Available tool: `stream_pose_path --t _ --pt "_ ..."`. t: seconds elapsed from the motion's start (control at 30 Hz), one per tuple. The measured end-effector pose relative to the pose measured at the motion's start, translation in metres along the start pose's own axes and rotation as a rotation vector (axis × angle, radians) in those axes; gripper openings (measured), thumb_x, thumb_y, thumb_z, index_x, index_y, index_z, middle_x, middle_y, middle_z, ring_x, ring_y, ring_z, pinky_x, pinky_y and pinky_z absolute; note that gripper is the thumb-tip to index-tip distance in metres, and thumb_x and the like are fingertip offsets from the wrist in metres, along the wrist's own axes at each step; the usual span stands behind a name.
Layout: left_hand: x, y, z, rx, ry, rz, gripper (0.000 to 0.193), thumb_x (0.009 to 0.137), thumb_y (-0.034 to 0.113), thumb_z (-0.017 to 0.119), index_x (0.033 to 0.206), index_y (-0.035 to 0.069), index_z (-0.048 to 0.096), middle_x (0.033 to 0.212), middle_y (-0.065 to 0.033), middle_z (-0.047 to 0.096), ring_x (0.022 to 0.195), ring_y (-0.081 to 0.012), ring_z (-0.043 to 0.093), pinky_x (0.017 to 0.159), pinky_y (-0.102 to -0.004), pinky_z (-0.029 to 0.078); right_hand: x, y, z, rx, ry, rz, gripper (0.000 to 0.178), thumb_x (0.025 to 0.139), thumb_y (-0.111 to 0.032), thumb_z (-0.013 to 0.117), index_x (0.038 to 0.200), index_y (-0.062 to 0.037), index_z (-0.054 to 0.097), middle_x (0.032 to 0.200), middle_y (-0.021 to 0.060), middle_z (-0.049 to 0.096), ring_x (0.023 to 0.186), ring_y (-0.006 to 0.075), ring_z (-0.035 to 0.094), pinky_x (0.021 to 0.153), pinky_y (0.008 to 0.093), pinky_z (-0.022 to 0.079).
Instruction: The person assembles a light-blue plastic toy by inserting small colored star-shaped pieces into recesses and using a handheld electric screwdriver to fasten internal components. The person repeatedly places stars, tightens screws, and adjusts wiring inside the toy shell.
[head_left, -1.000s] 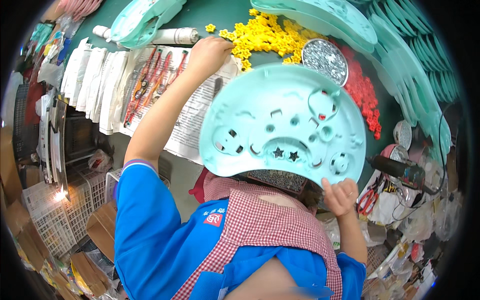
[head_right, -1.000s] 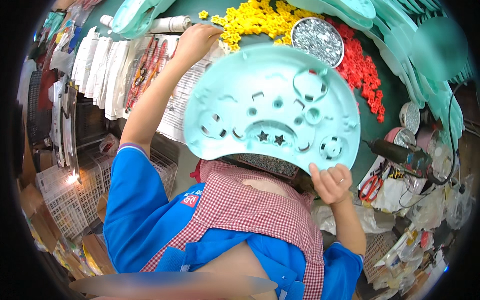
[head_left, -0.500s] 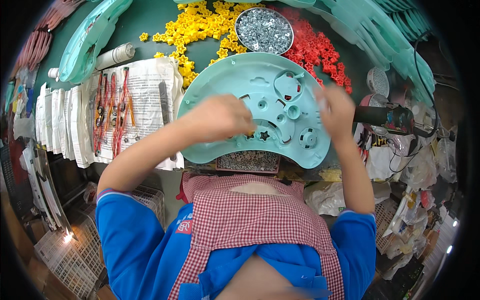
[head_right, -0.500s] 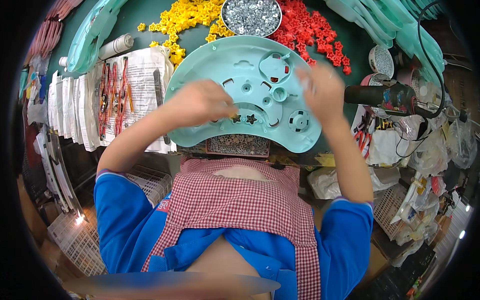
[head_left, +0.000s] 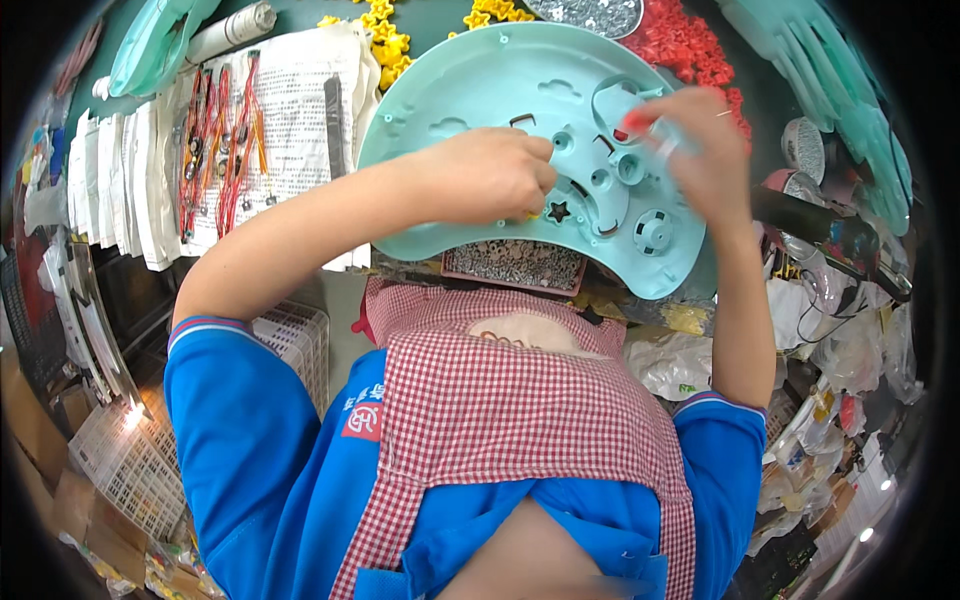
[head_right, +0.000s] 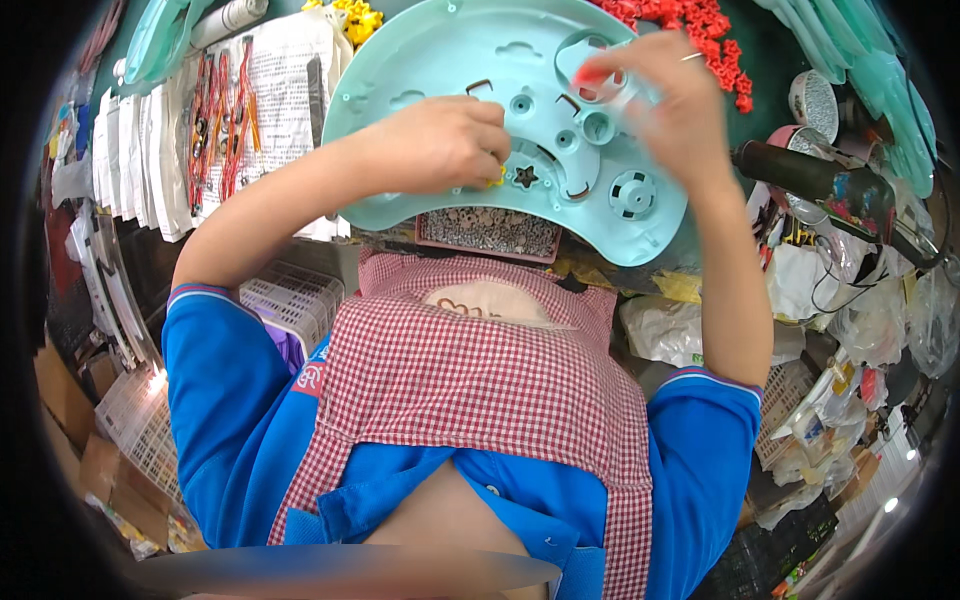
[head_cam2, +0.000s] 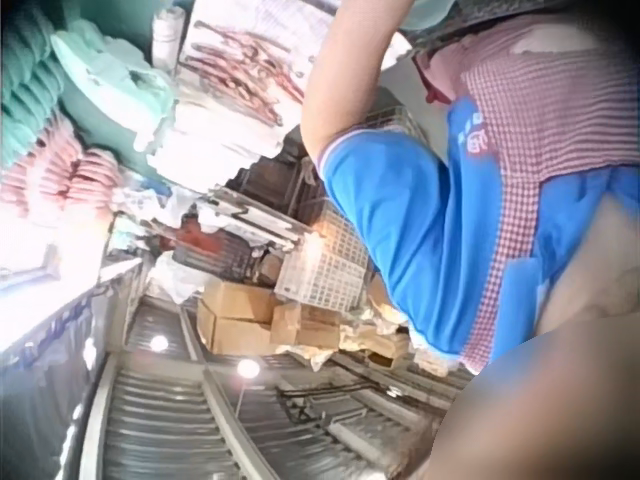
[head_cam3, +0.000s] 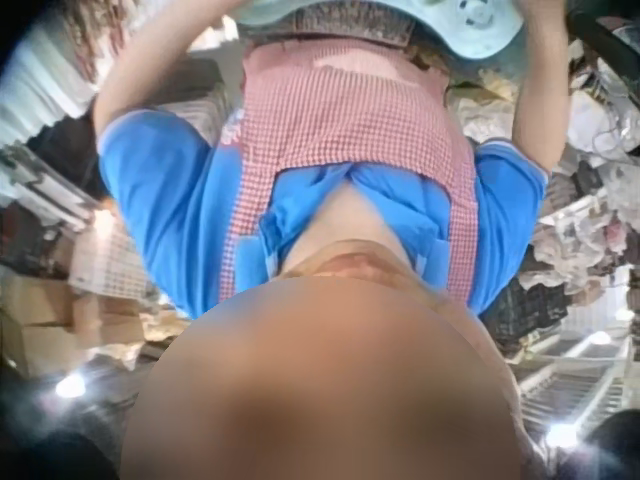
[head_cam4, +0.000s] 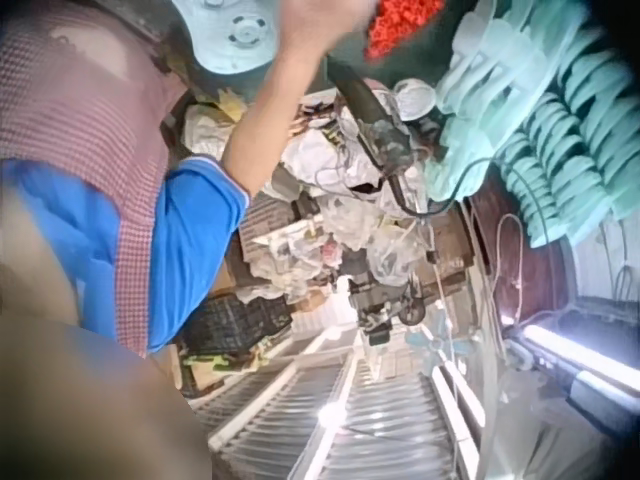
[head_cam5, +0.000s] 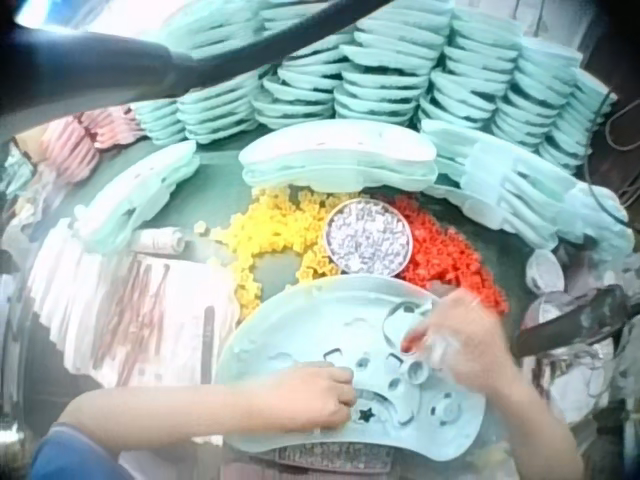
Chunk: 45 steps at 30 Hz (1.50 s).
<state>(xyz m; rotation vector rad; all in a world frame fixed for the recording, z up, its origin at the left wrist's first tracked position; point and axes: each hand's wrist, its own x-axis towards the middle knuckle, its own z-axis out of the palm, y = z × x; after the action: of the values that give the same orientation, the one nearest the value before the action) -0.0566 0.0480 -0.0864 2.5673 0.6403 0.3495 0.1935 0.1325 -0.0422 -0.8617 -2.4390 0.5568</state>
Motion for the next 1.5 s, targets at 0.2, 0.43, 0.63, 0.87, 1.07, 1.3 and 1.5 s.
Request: stream_pose_path --t 0.2,0.43,0.63,0.87,1.07,1.3,1.5 --pt "-0.014 0.015 0.001 0.109 0.138 -0.158 0.016 0.071 0.013 0.068 0.086 0.007 0.072 0.104 -0.0025 0.064 0.100 -0.0217 0.058 0.080 -0.0353 0.052 -0.031 -0.033 0.049 0.044 -0.358 -0.150 0.019 0.066 -0.011 0.078 0.084 -0.0134 0.073 0.091 -0.0014 0.057 0.095 0.0204 0.054 0.101 0.0446 0.034" --pt "-0.061 0.002 0.019 0.594 0.833 -0.938 0.049 0.081 0.014 0.068 0.127 0.008 0.053 0.110 -0.0217 0.063 0.104 -0.0373 0.062 0.088 -0.0431 0.049 -0.037 -0.034 0.061 0.004 -0.261 -0.007 0.013 0.067 -0.012 0.077 0.079 -0.0123 0.071 0.090 0.0003 0.053 0.091 0.0208 0.053 0.098 0.0425 0.034" --pt "-0.066 0.017 0.002 0.490 0.703 -0.874 0.041 0.079 0.019 0.073 0.118 0.013 0.060 0.117 -0.0112 0.061 0.110 -0.0272 0.057 0.092 -0.0432 0.046 -0.039 -0.041 0.048 0.107 -0.250 -0.121 0.020 0.070 -0.015 0.077 0.089 -0.0123 0.070 0.090 0.0011 0.060 0.089 0.0224 0.056 0.094 0.0419 0.036" --pt "-0.039 0.094 0.051 0.144 0.104 -0.295 0.013 0.073 0.013 0.061 0.084 0.009 0.064 0.079 0.0006 0.055 0.074 -0.0133 0.060 0.056 -0.0269 0.053 -0.066 -0.069 0.059 0.031 -0.115 -0.205 0.029 0.068 -0.005 0.068 0.097 -0.0062 0.070 0.088 0.0040 0.064 0.073 0.0209 0.060 0.063 0.0328 0.050" --pt "-0.037 0.087 0.061 0.065 0.074 -0.300 0.012 0.075 0.013 0.059 0.085 0.007 0.063 0.082 -0.0014 0.056 0.078 -0.0166 0.060 0.060 -0.0287 0.054 -0.105 -0.099 0.077 -0.038 -0.312 -0.022 0.019 0.075 -0.009 0.063 0.093 -0.0056 0.066 0.075 0.0034 0.056 0.065 0.0170 0.063 0.052 0.0293 0.051" --pt "-0.035 0.086 0.027 -0.098 0.246 -0.295 0.014 0.074 0.008 0.062 0.087 0.007 0.067 0.087 -0.0039 0.064 0.082 -0.0212 0.064 0.065 -0.0328 0.054 -0.099 -0.096 0.078 0.001 -0.425 0.056 0.014 0.078 -0.008 0.062 0.091 -0.0075 0.065 0.077 0.0039 0.058 0.070 0.0203 0.064 0.055 0.0312 0.052" --pt "-0.010 0.032 0.002 0.045 0.209 -0.470 0.007 0.077 0.013 0.068 0.083 0.010 0.071 0.092 -0.0010 0.064 0.090 -0.0224 0.063 0.074 -0.0355 0.054 -0.052 -0.072 0.044 -0.061 -0.118 0.018 0.010 0.073 -0.010 0.072 0.081 -0.0083 0.067 0.089 0.0025 0.063 0.086 0.0227 0.061 0.073 0.0377 0.049"
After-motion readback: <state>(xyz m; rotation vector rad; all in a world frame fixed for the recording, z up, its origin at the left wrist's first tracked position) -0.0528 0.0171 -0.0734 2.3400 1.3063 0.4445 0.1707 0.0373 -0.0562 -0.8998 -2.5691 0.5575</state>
